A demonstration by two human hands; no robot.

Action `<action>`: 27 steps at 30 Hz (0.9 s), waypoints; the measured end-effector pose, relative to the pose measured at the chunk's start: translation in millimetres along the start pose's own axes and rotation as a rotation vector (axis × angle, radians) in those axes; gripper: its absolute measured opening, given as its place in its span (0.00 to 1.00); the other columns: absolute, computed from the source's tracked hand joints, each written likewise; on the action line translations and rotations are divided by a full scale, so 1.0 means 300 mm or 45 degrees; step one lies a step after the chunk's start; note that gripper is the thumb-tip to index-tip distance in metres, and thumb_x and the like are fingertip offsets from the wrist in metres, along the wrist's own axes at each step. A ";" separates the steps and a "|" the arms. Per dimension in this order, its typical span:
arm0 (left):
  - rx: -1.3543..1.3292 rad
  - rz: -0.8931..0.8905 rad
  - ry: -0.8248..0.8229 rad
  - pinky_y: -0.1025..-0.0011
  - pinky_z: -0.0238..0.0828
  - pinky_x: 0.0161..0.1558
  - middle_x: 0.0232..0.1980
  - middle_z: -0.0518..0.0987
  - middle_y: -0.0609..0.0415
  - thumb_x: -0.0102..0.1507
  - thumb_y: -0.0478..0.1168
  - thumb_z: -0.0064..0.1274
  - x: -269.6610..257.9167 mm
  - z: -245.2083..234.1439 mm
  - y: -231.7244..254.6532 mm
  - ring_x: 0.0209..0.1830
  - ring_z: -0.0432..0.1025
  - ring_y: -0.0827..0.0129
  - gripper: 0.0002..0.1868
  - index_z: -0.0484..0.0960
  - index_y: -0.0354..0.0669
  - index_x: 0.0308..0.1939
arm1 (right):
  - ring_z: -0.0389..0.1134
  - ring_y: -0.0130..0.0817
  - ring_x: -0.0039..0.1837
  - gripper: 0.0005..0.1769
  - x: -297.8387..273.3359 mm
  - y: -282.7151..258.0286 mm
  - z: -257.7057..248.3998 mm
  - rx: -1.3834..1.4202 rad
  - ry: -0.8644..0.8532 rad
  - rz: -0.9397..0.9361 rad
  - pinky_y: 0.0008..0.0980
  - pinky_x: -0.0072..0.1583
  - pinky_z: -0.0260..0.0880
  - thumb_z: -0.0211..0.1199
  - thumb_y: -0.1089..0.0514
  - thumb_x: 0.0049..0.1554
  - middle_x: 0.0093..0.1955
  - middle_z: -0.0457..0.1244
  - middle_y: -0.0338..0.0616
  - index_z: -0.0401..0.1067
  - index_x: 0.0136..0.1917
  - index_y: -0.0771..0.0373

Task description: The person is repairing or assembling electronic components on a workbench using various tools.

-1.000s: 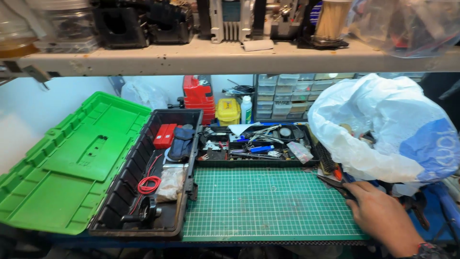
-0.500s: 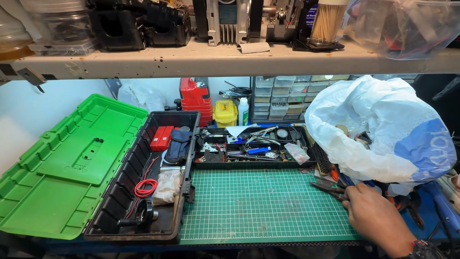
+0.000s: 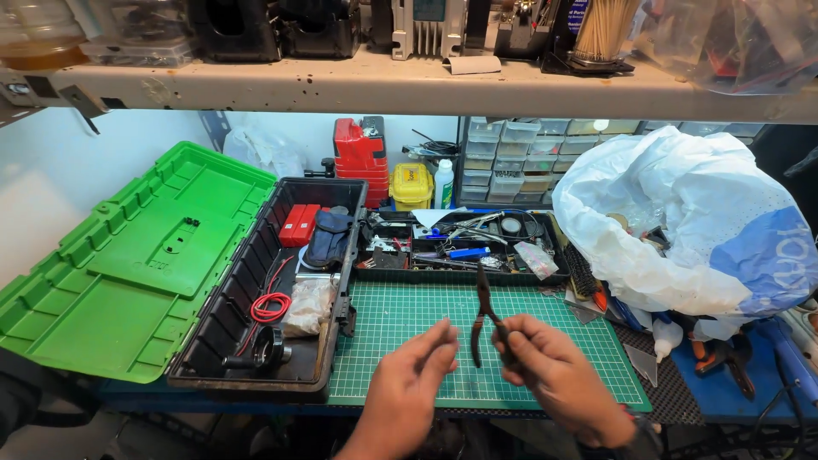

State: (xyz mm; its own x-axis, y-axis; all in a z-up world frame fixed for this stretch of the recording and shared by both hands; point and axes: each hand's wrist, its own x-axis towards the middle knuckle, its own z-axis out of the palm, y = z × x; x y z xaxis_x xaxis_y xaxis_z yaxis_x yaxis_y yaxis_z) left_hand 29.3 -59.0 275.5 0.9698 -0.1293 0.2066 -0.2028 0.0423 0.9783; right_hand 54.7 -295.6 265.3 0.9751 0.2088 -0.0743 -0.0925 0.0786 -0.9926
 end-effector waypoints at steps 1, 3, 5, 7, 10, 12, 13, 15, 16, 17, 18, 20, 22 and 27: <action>-0.320 -0.314 -0.094 0.71 0.82 0.50 0.51 0.88 0.55 0.66 0.41 0.53 0.039 0.003 0.014 0.50 0.82 0.71 0.21 0.77 0.38 0.62 | 0.59 0.28 0.37 0.13 0.009 0.010 0.030 0.284 -0.135 -0.011 0.26 0.39 0.60 0.53 0.57 0.64 0.43 0.61 0.40 0.69 0.54 0.71; -0.429 -0.350 -0.140 0.71 0.82 0.46 0.48 0.88 0.54 0.65 0.40 0.54 0.053 -0.003 0.002 0.46 0.81 0.72 0.20 0.80 0.35 0.60 | 0.58 0.29 0.38 0.13 0.011 0.010 0.066 0.369 -0.126 0.028 0.27 0.39 0.60 0.52 0.57 0.64 0.43 0.62 0.41 0.68 0.54 0.71; -0.539 -0.390 -0.194 0.71 0.81 0.42 0.45 0.88 0.52 0.65 0.39 0.54 0.056 -0.006 -0.021 0.42 0.79 0.72 0.20 0.83 0.33 0.59 | 0.58 0.29 0.38 0.14 0.012 0.023 0.085 0.457 -0.109 0.067 0.28 0.40 0.61 0.52 0.57 0.63 0.44 0.62 0.42 0.68 0.53 0.71; -0.562 -0.388 -0.128 0.72 0.81 0.41 0.43 0.87 0.48 0.65 0.37 0.56 0.055 -0.007 -0.049 0.39 0.79 0.72 0.19 0.84 0.29 0.58 | 0.58 0.29 0.39 0.14 0.019 0.038 0.085 0.480 -0.192 0.015 0.28 0.40 0.61 0.52 0.56 0.65 0.43 0.61 0.43 0.68 0.53 0.71; -0.563 -0.382 -0.057 0.72 0.81 0.39 0.43 0.87 0.47 0.64 0.36 0.57 0.049 -0.006 -0.052 0.37 0.79 0.71 0.19 0.85 0.28 0.56 | 0.59 0.28 0.39 0.14 0.002 0.015 0.119 0.438 -0.148 0.062 0.28 0.41 0.62 0.53 0.56 0.64 0.44 0.63 0.44 0.69 0.54 0.71; -0.335 -0.260 0.052 0.74 0.81 0.38 0.43 0.86 0.50 0.63 0.37 0.58 0.022 0.021 0.014 0.37 0.80 0.73 0.18 0.86 0.29 0.55 | 0.60 0.29 0.39 0.14 -0.021 0.012 0.148 0.286 -0.097 0.013 0.28 0.40 0.62 0.54 0.57 0.63 0.43 0.63 0.43 0.70 0.54 0.71; -0.107 -0.143 0.150 0.76 0.81 0.37 0.43 0.84 0.52 0.62 0.37 0.58 0.009 0.030 0.046 0.37 0.80 0.74 0.18 0.87 0.31 0.53 | 0.62 0.29 0.38 0.14 -0.030 0.011 0.168 0.135 -0.036 -0.041 0.27 0.40 0.62 0.56 0.57 0.62 0.43 0.64 0.41 0.72 0.54 0.71; -0.115 -0.098 0.141 0.76 0.81 0.38 0.43 0.84 0.52 0.62 0.37 0.59 -0.005 0.032 0.091 0.39 0.80 0.76 0.17 0.85 0.29 0.51 | 0.63 0.27 0.39 0.12 -0.052 0.043 0.190 -0.082 0.038 -0.131 0.27 0.41 0.64 0.59 0.58 0.61 0.41 0.65 0.41 0.73 0.53 0.69; -0.132 -0.048 0.105 0.77 0.82 0.39 0.44 0.83 0.52 0.62 0.38 0.60 -0.006 0.034 0.114 0.41 0.80 0.77 0.16 0.84 0.28 0.49 | 0.64 0.25 0.40 0.10 -0.061 0.056 0.199 -0.302 0.139 -0.232 0.27 0.42 0.67 0.61 0.59 0.60 0.39 0.66 0.40 0.75 0.52 0.68; -0.124 -0.045 0.123 0.77 0.82 0.39 0.44 0.83 0.52 0.62 0.38 0.60 -0.016 0.016 0.124 0.41 0.80 0.77 0.16 0.84 0.28 0.49 | 0.64 0.25 0.40 0.10 -0.060 0.072 0.204 -0.299 0.120 -0.235 0.27 0.42 0.67 0.61 0.59 0.60 0.39 0.66 0.40 0.75 0.52 0.68; -0.125 -0.035 0.094 0.77 0.80 0.38 0.44 0.83 0.52 0.62 0.38 0.60 -0.017 0.008 0.137 0.41 0.80 0.77 0.16 0.84 0.29 0.49 | 0.64 0.25 0.39 0.10 -0.058 0.078 0.198 -0.302 0.163 -0.217 0.27 0.42 0.67 0.62 0.61 0.59 0.38 0.66 0.40 0.74 0.53 0.67; -0.128 -0.017 0.071 0.78 0.79 0.37 0.43 0.83 0.52 0.62 0.39 0.60 -0.019 -0.021 0.166 0.40 0.80 0.78 0.15 0.85 0.30 0.48 | 0.65 0.26 0.39 0.10 -0.053 0.079 0.179 -0.312 0.199 -0.207 0.27 0.42 0.67 0.63 0.62 0.59 0.37 0.66 0.41 0.72 0.54 0.66; -0.018 -0.069 0.059 0.76 0.74 0.34 0.37 0.85 0.50 0.65 0.42 0.59 -0.029 -0.072 0.196 0.34 0.77 0.77 0.13 0.87 0.33 0.43 | 0.69 0.27 0.44 0.18 -0.052 0.074 0.167 -0.240 0.032 -0.154 0.28 0.46 0.71 0.66 0.63 0.55 0.44 0.70 0.43 0.72 0.59 0.65; 0.856 0.039 0.369 0.65 0.75 0.38 0.38 0.84 0.49 0.60 0.53 0.60 0.186 -0.449 0.379 0.35 0.79 0.64 0.18 0.88 0.40 0.35 | 0.70 0.29 0.55 0.28 -0.042 0.033 0.134 -0.395 0.099 -0.166 0.31 0.53 0.74 0.66 0.58 0.54 0.57 0.67 0.44 0.71 0.68 0.61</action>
State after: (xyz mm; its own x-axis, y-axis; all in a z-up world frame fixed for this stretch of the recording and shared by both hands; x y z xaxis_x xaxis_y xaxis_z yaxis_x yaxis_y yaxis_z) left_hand 78.5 72.1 396.3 0.9404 0.1331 0.3129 -0.1793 -0.5877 0.7889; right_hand 33.4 -258.3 260.4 0.9883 0.1406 0.0598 0.0879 -0.2033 -0.9752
